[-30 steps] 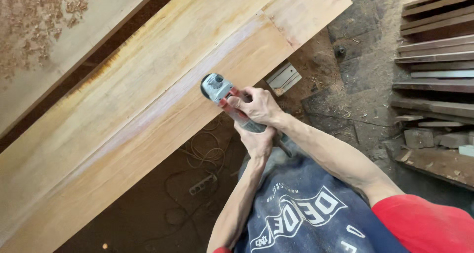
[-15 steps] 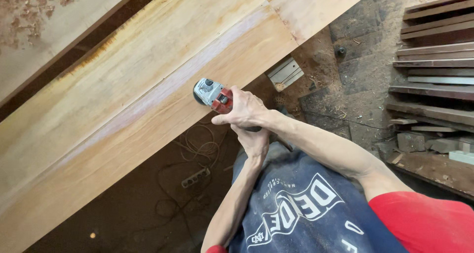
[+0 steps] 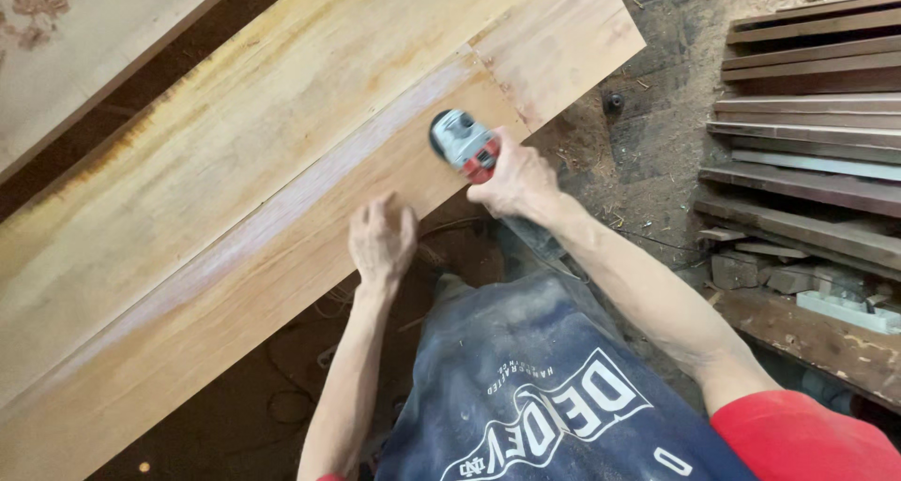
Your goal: The person uses an orbital sander to smooth the surface of a large wooden plank resting on supports. They move the sander back and forth across the plank, occasionally pausing to wipe away dust with their hand.
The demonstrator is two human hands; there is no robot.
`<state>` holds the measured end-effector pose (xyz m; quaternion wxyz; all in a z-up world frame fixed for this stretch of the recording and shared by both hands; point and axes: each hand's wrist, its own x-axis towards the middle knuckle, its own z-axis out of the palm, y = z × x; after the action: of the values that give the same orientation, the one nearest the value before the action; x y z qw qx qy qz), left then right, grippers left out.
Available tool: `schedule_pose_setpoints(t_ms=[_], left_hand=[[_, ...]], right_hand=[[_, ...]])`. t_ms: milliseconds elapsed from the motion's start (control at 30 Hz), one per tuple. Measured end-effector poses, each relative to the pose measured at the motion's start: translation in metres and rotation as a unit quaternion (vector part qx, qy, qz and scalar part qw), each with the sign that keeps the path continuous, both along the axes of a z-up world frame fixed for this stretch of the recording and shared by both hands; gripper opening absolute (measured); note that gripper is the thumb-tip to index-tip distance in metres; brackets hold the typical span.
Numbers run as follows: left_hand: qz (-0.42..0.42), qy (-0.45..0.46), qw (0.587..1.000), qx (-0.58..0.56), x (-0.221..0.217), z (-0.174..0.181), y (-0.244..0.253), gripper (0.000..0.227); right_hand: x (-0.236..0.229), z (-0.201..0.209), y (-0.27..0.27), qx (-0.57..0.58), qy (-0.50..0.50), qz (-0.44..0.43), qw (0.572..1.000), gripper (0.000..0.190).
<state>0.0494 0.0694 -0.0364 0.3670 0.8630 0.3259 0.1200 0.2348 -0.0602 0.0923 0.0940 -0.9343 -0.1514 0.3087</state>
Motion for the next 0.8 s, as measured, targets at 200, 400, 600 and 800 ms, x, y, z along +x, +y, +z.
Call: schedule_pose_setpoints(t_ms=[200,400,600,800], left_hand=[[0.009,0.072,0.991,0.114,0.044,-0.026,0.026,0.086],[0.010,0.092,0.993,0.068,0.050,-0.019,0.023,0.085],[0.005,0.103,0.992,0.079,0.051,-0.020,0.024,0.087],[0.016,0.097,0.992,0.083,0.051,-0.023,0.028,0.086]], right_hand=[[0.117,0.007,-0.069,0.056,-0.063,-0.097,0.992,0.098],[0.179,0.015,-0.101,0.083,-0.123,-0.134,0.980,0.082],[0.202,0.014,-0.110,0.133,-0.115,-0.150,0.973,0.077],[0.204,0.025,-0.100,0.143,-0.095,-0.198,0.965,0.075]])
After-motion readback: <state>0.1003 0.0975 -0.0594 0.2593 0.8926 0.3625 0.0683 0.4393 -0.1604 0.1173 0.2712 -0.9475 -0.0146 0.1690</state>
